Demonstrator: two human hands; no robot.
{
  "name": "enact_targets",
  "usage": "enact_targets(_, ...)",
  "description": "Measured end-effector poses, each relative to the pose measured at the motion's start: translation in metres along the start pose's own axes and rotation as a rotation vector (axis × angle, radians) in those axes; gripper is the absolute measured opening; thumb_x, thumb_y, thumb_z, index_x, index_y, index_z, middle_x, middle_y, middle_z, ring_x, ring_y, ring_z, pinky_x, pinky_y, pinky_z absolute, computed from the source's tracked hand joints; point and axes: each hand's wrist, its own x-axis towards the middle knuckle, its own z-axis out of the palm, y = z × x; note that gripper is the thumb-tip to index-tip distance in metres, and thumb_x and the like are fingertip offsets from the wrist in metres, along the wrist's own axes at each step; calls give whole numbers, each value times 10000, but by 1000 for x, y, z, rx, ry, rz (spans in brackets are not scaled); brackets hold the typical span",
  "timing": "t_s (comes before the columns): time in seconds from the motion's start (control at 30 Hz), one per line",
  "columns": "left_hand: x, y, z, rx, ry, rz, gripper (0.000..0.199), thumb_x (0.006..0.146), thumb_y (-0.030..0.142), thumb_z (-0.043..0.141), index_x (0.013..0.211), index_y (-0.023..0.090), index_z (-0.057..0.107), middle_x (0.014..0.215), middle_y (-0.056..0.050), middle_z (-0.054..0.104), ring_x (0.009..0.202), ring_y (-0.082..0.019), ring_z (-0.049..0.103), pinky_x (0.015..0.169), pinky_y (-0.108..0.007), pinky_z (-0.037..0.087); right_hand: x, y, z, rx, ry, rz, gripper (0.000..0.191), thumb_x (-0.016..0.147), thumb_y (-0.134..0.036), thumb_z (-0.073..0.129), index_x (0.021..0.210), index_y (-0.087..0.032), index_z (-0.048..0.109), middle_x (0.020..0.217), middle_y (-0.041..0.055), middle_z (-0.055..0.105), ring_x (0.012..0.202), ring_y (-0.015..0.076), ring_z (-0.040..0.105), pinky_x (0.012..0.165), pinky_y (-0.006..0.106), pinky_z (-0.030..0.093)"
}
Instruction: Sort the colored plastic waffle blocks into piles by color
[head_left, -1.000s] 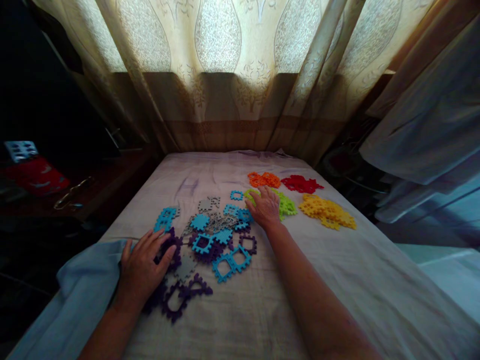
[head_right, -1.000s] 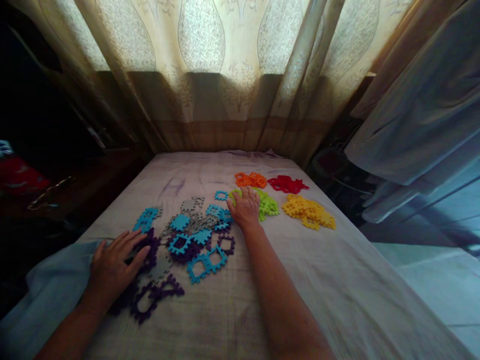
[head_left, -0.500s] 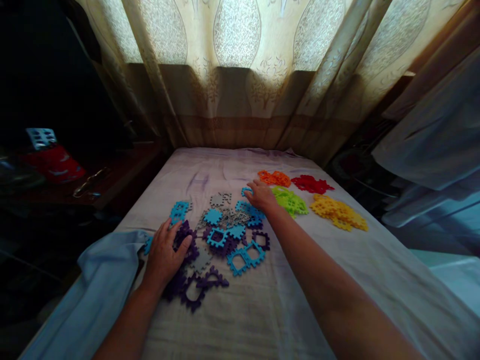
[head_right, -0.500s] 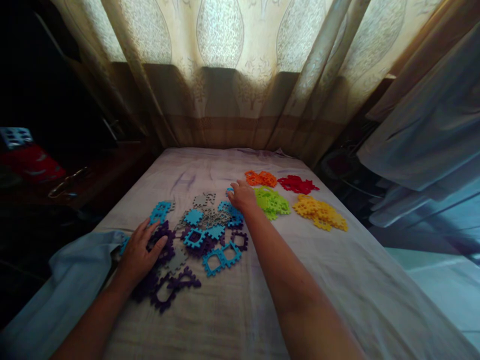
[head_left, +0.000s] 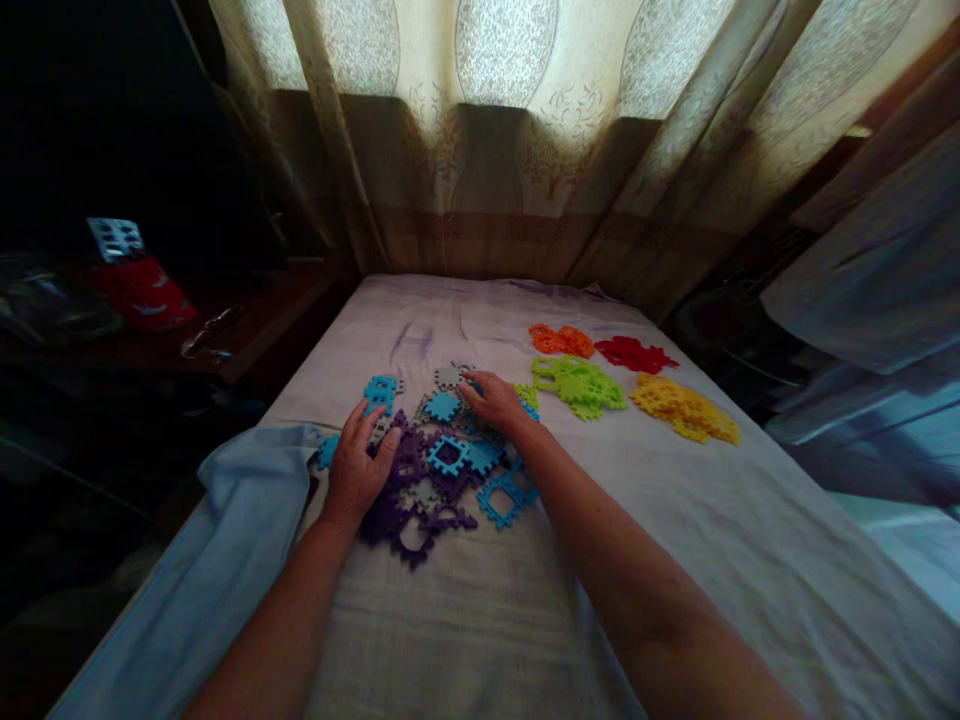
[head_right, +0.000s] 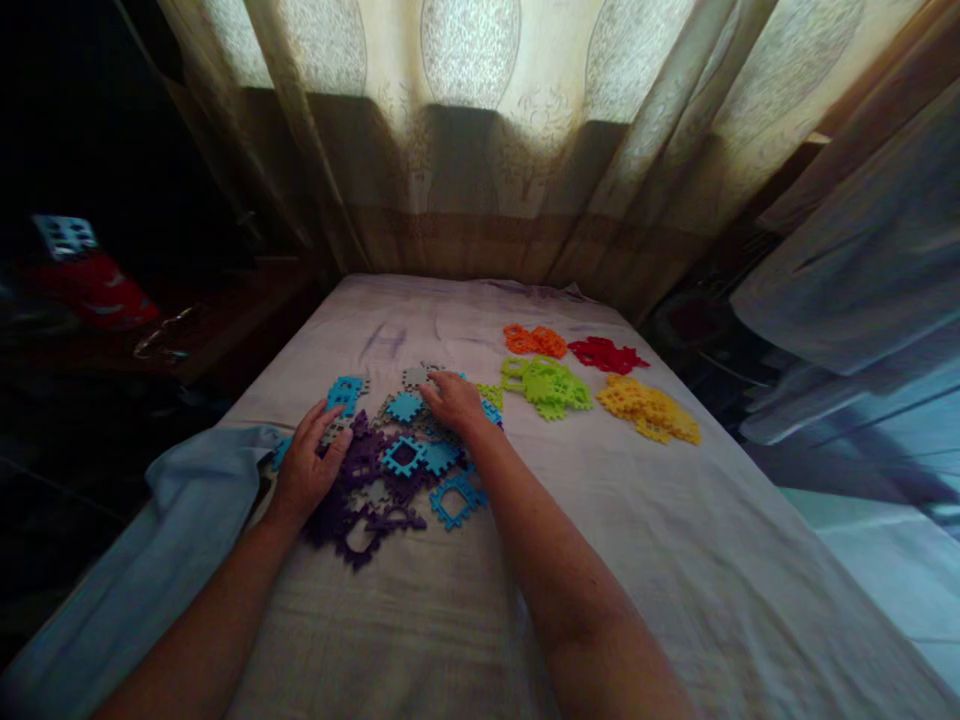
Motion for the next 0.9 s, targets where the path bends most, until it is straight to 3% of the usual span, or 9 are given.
enact_targets(0.13, -1, 7, -8, 68, -34, 17, 570, 911, 549, 428, 1308, 167, 574, 1470, -181, 471, 1388, -300, 423, 1156, -485, 326, -34, 15, -13, 21, 217, 15, 389, 963, -402, 485, 1247, -204, 663, 1320, 99, 643, 1237, 231, 568, 1081, 371, 399)
enact_targets(0.2, -6, 16, -15, 174, -152, -38, 649, 882, 584, 470, 1397, 191, 511, 1530, -189, 400, 1435, -342, 345, 1153, -571, 274, -59, 29, -15, -27, 292, 112, 417, 947, -412, 508, 1265, -186, 653, 1355, 139, 606, 1263, 272, 542, 1086, 421, 389)
enact_targets(0.3, -19, 33, -23, 296, -424, -102, 873, 763, 640, 614, 1509, 257, 372, 1612, -186, 253, 1477, -410, 227, 1112, -692, 208, -96, 44, -7, -89, 323, 266, 472, 938, -415, 507, 1310, -145, 616, 1367, 200, 571, 1279, 321, 514, 1066, 476, 398)
enact_targets(0.37, -29, 44, -23, 326, -575, -62, 1015, 669, 641, 705, 1536, 289, 312, 1641, -176, 169, 1489, -434, 165, 1098, -724, 171, -109, 44, 4, -104, 305, 307, 500, 931, -415, 513, 1334, -130, 593, 1369, 218, 560, 1289, 339, 502, 1072, 500, 389)
enact_targets(0.43, -36, 52, -19, 336, -634, -4, 1079, 621, 630, 747, 1543, 300, 294, 1651, -170, 127, 1495, -442, 129, 1101, -731, 133, -110, 36, 16, -89, 285, 285, 518, 925, -416, 523, 1350, -126, 579, 1380, 218, 552, 1299, 339, 496, 1090, 502, 376)
enact_targets(0.5, -41, 56, -12, 337, -592, 35, 1038, 641, 624, 740, 1532, 290, 324, 1647, -173, 143, 1495, -435, 137, 1113, -724, 101, -100, 24, 25, -38, 282, 222, 529, 920, -420, 531, 1356, -123, 572, 1393, 212, 544, 1308, 325, 491, 1109, 481, 367)
enact_targets(0.67, -38, 50, 2, 214, -306, 178, 704, 802, 564, 638, 1414, 240, 509, 1576, -167, 353, 1453, -363, 306, 1164, -614, 171, -77, 19, 26, 225, 399, 136, 427, 938, -370, 450, 1261, -159, 632, 1329, 153, 611, 1275, 254, 527, 1101, 437, 404)
enact_targets(0.8, -25, 36, 0, 95, -93, 232, 470, 905, 484, 521, 1279, 214, 611, 1437, -150, 539, 1356, -317, 458, 1147, -543, 270, -99, 36, 10, 326, 521, 142, 338, 912, -322, 435, 1064, -182, 703, 1138, 118, 703, 1116, 227, 620, 1026, 410, 472)
enact_targets(0.9, -17, 26, -4, 60, -5, 194, 422, 930, 470, 469, 1207, 205, 644, 1358, -140, 607, 1295, -312, 517, 1123, -538, 303, -128, 39, 0, 324, 475, 111, 272, 890, -310, 476, 936, -207, 723, 964, 84, 729, 923, 208, 667, 888, 359, 532)
